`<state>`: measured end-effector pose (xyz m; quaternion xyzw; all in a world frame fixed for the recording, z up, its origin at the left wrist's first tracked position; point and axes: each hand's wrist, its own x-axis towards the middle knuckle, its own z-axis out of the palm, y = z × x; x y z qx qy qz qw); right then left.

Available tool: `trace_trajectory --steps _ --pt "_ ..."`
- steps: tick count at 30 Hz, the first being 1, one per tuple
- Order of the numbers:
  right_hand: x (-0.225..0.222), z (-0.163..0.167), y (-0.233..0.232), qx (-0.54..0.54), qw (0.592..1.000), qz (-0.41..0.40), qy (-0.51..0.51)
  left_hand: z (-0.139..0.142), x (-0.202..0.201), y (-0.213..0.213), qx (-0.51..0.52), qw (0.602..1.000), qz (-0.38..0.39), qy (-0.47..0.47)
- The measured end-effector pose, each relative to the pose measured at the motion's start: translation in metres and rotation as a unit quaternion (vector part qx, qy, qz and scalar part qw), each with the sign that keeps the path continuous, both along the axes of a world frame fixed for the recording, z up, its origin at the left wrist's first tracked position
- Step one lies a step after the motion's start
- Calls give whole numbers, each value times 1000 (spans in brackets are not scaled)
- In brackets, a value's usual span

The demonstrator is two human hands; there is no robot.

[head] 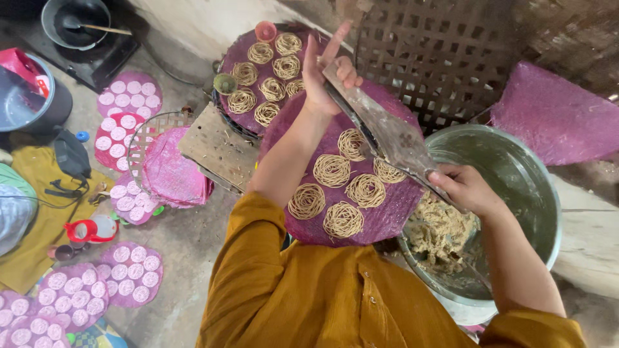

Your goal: The person uses a manual noodle press to extrude dough into thin strands, forming spiral-shaped noodles on a purple mat. They repeatedly load dough into the press, push the plunger, and scrape excess dough from the tool, arranging the finished noodles in neat rows.

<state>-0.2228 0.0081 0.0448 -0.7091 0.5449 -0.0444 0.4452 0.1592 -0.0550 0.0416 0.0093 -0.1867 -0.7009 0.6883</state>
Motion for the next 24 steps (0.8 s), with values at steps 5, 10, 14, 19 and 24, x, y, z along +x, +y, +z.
trace_trajectory --steps 5,10,14,19,24 --pt "-10 16 -15 34 997 -14 -64 32 -8 -28 -33 999 -17 21" --pt "-15 48 -34 49 985 17 -163 71 -20 -62 -11 1000 -9 -3" --pt "1 53 -52 43 991 -8 -129 68 -26 -64 -70 998 -9 5" --pt "19 41 -55 23 994 -47 -97 61 -26 -61 -56 998 16 18" --pt "-4 52 -49 54 994 -86 -33 54 -42 -54 36 999 27 3"
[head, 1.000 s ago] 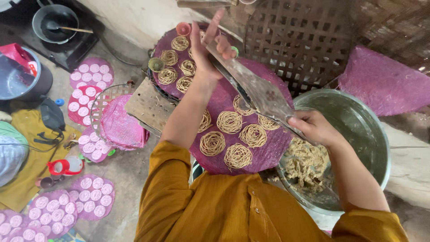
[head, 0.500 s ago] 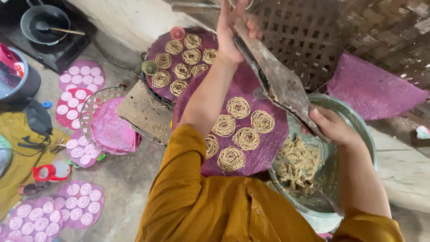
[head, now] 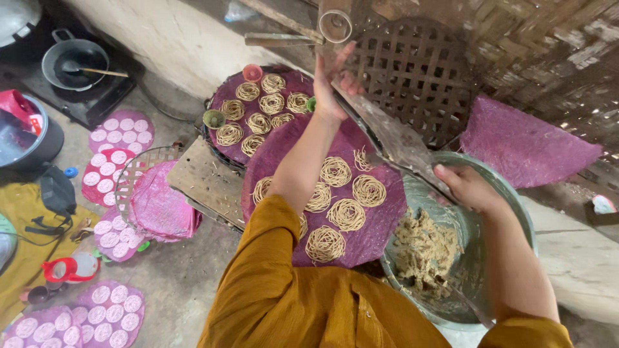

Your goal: The person uses a manual noodle press to extrude dough into thin strands, forming spiral-shaped noodles on a purple mat. They repeatedly load dough into the press, push the plunger, and scrape excess dough from the tool, arranging the finished noodles in neat rows.

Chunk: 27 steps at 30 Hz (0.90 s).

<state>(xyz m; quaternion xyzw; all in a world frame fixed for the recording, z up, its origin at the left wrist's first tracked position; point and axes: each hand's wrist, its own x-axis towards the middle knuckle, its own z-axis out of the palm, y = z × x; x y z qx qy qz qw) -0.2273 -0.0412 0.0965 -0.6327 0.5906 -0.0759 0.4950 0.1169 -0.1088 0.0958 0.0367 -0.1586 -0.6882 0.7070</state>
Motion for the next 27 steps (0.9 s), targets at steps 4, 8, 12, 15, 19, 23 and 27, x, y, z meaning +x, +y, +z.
trace_trajectory --steps 4,8,12,15,19,23,27 --pt "-1 12 -10 -166 984 14 55 16 3 -10 -57 998 16 1" --pt "16 1 -7 -196 980 20 18 30 25 -13 -85 996 -6 21" --pt "7 -8 9 -89 996 7 18 17 22 6 -54 998 15 -13" --pt "-8 4 10 -122 989 -18 83 9 8 7 -94 995 17 -4" --pt "-4 15 -1 -243 961 38 125 19 9 -9 -106 994 10 8" --pt "18 4 -3 -209 977 9 45 31 29 -9 -59 998 24 18" --pt "24 -14 6 -186 983 8 -8 26 35 9 -36 998 39 -31"
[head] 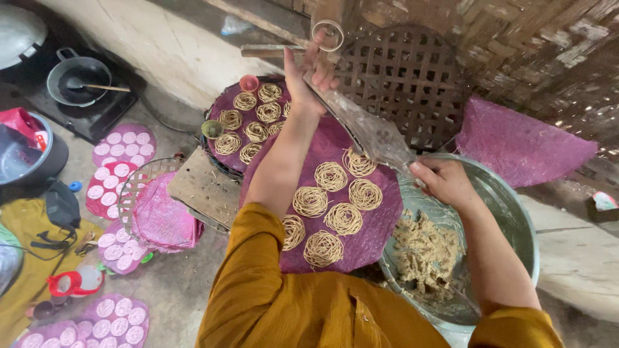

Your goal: The person uses a manual noodle press to extrude dough into thin strands, forming spiral-shaped noodles on a purple mat. They repeatedly load dough into the press, push the plunger, and scrape excess dough from the tool, arranging the finished noodles in neat rows.

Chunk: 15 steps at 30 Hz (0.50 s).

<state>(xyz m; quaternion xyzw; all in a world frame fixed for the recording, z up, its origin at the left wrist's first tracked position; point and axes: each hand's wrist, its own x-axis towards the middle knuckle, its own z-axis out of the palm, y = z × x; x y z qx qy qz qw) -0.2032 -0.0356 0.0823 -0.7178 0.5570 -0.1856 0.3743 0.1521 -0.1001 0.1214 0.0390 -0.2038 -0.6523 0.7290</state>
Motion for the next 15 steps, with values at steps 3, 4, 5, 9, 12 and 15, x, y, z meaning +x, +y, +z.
trace_trajectory --steps 3,4,5,9,12,15 --pt "-7 -10 10 20 998 -11 61 -15 -7 8 25 1000 -16 7" --pt "-10 -12 14 27 998 -21 51 -20 -12 8 35 999 -24 18" --pt "-13 -14 17 32 998 -31 42 -26 -17 9 37 999 -32 20" --pt "-25 -17 24 44 998 -35 42 -43 -36 2 36 998 -54 19" --pt "-36 -20 25 64 996 -30 59 -41 -46 -3 1 996 -81 27" --pt "-50 -25 32 69 991 -25 -109 -31 -55 -6 18 994 -108 -9"
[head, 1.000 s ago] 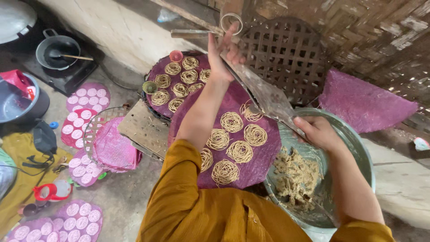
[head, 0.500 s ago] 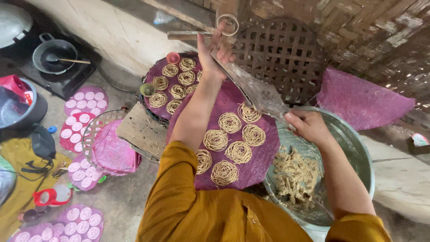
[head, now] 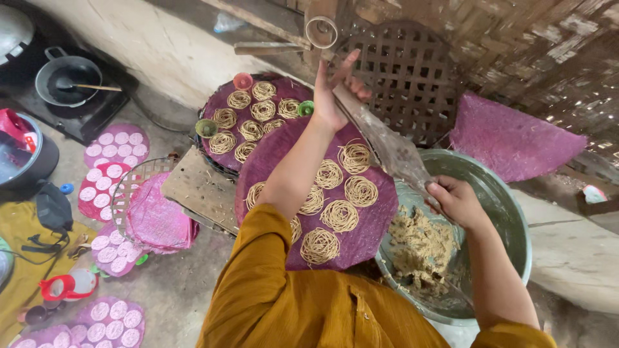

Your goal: The person uses a manual noodle press to extrude dough into thin strands, forming spiral-shaped noodles on a purple mat. They repeatedly load dough into the press, push the plunger, and scrape excess dough from the tool, arranging the finished noodles in neat rows.

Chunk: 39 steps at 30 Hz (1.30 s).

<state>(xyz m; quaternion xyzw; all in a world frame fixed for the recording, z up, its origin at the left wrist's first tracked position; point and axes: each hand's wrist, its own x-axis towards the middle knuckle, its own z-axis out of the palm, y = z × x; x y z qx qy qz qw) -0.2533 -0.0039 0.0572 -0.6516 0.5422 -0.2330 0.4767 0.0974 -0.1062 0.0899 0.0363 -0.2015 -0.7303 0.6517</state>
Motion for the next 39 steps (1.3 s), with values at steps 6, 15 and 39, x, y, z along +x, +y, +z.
trace_trajectory --steps 6,15,39 --pt "-42 -17 57 5 973 -119 -197 22 -4 30 -101 961 -64 -250" --pt "-94 -51 173 83 941 -265 -192 -39 -148 147 -285 649 -78 -701" --pt "-71 34 163 -470 852 -89 214 -76 -245 241 -354 441 309 -765"
